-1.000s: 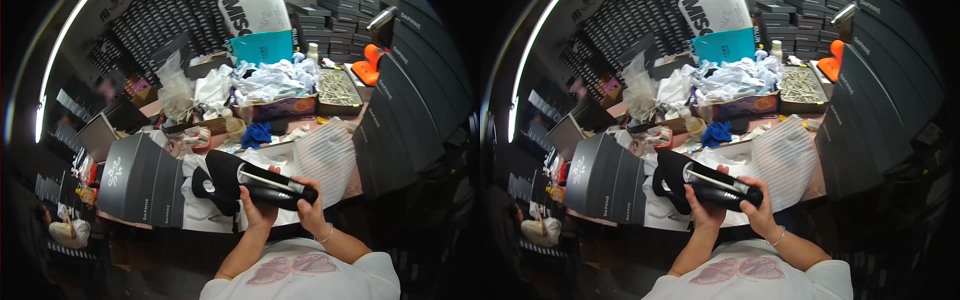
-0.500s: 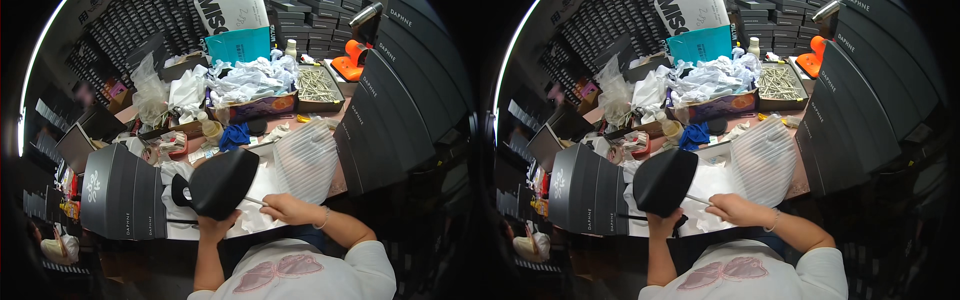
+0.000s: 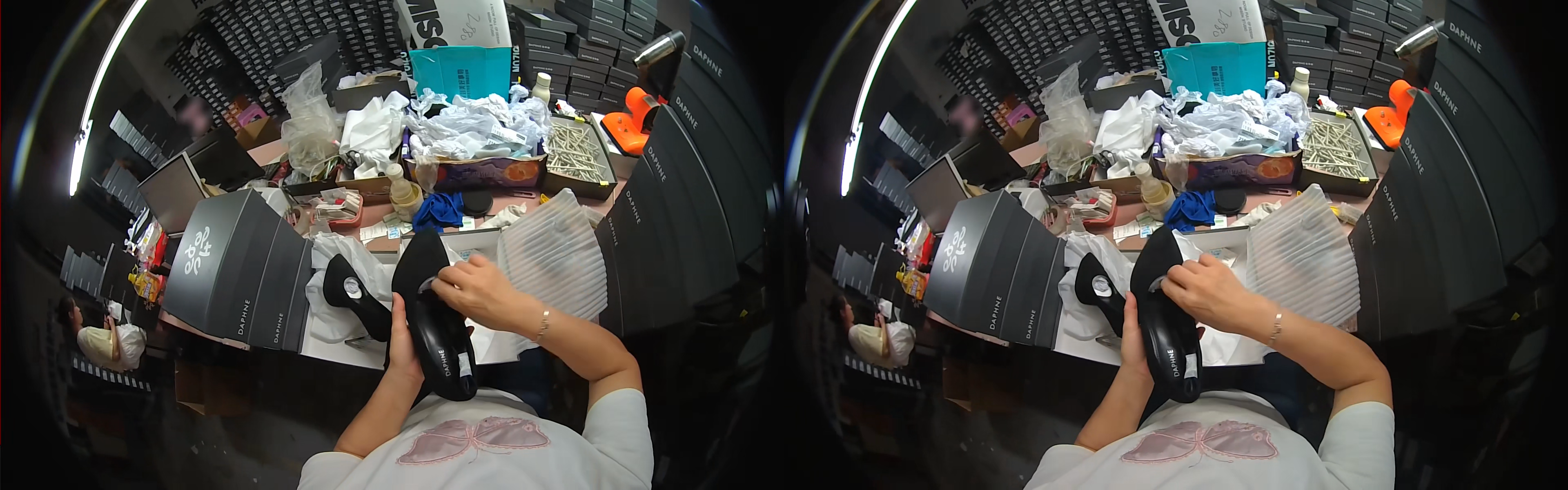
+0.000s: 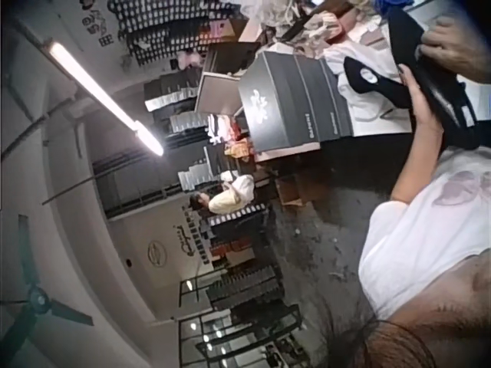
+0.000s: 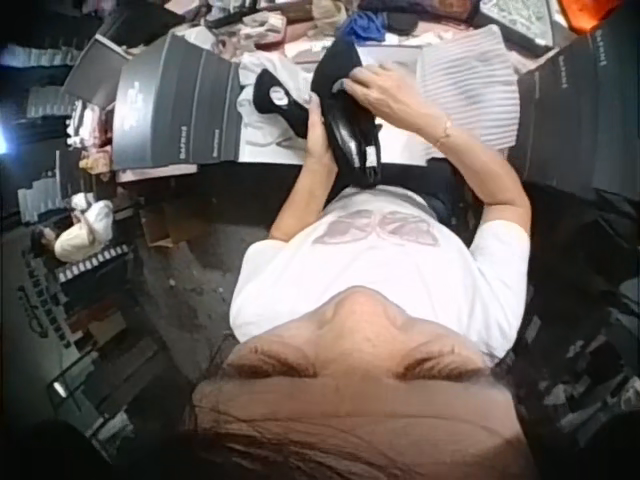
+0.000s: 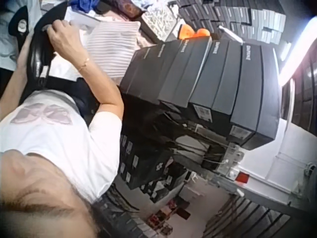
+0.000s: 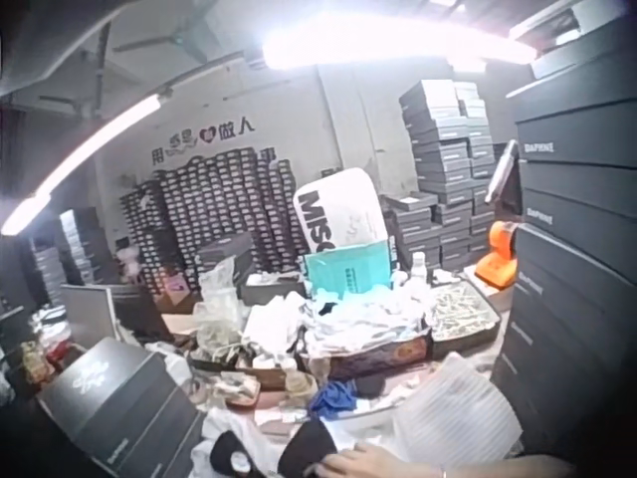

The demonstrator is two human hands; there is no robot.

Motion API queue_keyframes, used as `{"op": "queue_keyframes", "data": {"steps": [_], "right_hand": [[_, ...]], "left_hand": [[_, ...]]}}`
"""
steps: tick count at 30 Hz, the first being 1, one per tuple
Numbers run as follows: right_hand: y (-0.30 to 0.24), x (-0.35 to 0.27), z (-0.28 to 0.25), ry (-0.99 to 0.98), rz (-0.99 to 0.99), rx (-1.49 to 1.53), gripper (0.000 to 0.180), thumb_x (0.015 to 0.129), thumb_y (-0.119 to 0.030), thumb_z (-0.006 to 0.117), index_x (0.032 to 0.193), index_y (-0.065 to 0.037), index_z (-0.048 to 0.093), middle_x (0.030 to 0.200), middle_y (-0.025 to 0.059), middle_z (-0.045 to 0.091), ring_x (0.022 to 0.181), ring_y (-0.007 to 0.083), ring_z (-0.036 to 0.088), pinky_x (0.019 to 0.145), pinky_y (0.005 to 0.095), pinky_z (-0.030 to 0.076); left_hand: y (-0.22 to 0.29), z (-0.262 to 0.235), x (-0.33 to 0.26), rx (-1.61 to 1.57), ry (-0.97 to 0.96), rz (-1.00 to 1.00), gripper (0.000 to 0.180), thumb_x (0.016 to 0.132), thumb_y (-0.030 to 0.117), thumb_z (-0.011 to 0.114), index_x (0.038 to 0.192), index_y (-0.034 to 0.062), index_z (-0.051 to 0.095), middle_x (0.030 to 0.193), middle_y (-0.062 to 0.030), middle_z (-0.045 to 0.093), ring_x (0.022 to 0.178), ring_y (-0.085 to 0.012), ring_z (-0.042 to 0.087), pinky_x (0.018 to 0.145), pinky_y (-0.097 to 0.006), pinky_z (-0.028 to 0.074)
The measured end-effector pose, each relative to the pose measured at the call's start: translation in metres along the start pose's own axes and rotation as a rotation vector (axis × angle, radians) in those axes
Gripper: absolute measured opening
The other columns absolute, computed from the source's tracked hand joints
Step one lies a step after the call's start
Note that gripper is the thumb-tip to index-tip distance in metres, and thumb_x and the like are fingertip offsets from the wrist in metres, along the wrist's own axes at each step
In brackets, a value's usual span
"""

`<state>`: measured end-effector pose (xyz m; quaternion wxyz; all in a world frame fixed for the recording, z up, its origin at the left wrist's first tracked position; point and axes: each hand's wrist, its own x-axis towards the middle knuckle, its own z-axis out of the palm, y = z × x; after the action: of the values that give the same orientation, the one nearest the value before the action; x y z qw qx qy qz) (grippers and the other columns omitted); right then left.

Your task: Packaging a pair of black high-heeled shoes into a box with protective materials and stickers.

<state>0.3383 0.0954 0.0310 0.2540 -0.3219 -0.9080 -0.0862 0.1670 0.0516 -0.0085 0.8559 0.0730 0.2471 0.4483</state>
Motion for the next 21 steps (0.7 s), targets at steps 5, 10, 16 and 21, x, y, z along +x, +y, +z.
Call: {"op": "queue_keyframes", "data": {"steps": [5, 10, 16, 21], "right_hand": [[-0.005, -0.010, 0.028, 0.075, -0.112, 0.033, 0.025, 0.074, -0.015, 0.060, 0.098, -0.008, 0.064, 0.088, 0.0010, 0.055, 0.077, 0.0134, 0.056, 0.067, 0.0282, 0.042], [-0.009, -0.012, 0.033, 0.001, -0.270, -0.010, 0.021, 0.073, -0.018, 0.061, 0.093, -0.011, 0.065, 0.083, -0.0014, 0.050, 0.074, 0.0111, 0.051, 0.065, 0.0264, 0.041], [-0.011, -0.013, 0.046, -0.038, -0.176, 0.337, 0.012, 0.073, -0.012, 0.067, 0.082, -0.012, 0.061, 0.076, 0.0017, 0.048, 0.070, 0.0166, 0.054, 0.062, 0.0296, 0.045], [-0.017, -0.042, 0.003, 0.088, 0.497, 0.791, 0.013, 0.076, -0.003, 0.070, 0.082, -0.004, 0.058, 0.078, 0.0076, 0.055, 0.063, 0.0212, 0.060, 0.060, 0.0315, 0.050]], "left_hand": [[-0.010, -0.005, -0.015, -0.052, 0.029, 0.005, 0.081, 0.088, 0.073, 0.036, 0.134, 0.0064, 0.044, 0.125, -0.0172, 0.056, 0.111, -0.0312, 0.059, 0.095, -0.054, 0.048], [-0.028, -0.006, -0.023, -0.057, 0.123, -0.020, 0.083, 0.087, 0.074, 0.034, 0.129, 0.0038, 0.046, 0.115, -0.0182, 0.059, 0.100, -0.0326, 0.063, 0.089, -0.051, 0.052], [-0.032, -0.022, -0.027, -0.064, 0.174, -0.045, 0.085, 0.086, 0.076, 0.034, 0.125, 0.0020, 0.050, 0.109, -0.0199, 0.061, 0.096, -0.0347, 0.064, 0.087, -0.049, 0.053], [-0.007, -0.031, -0.024, -0.049, 0.116, 0.013, 0.087, 0.086, 0.076, 0.036, 0.124, -0.0006, 0.051, 0.113, -0.0196, 0.061, 0.102, -0.0318, 0.063, 0.091, -0.048, 0.051]]}}
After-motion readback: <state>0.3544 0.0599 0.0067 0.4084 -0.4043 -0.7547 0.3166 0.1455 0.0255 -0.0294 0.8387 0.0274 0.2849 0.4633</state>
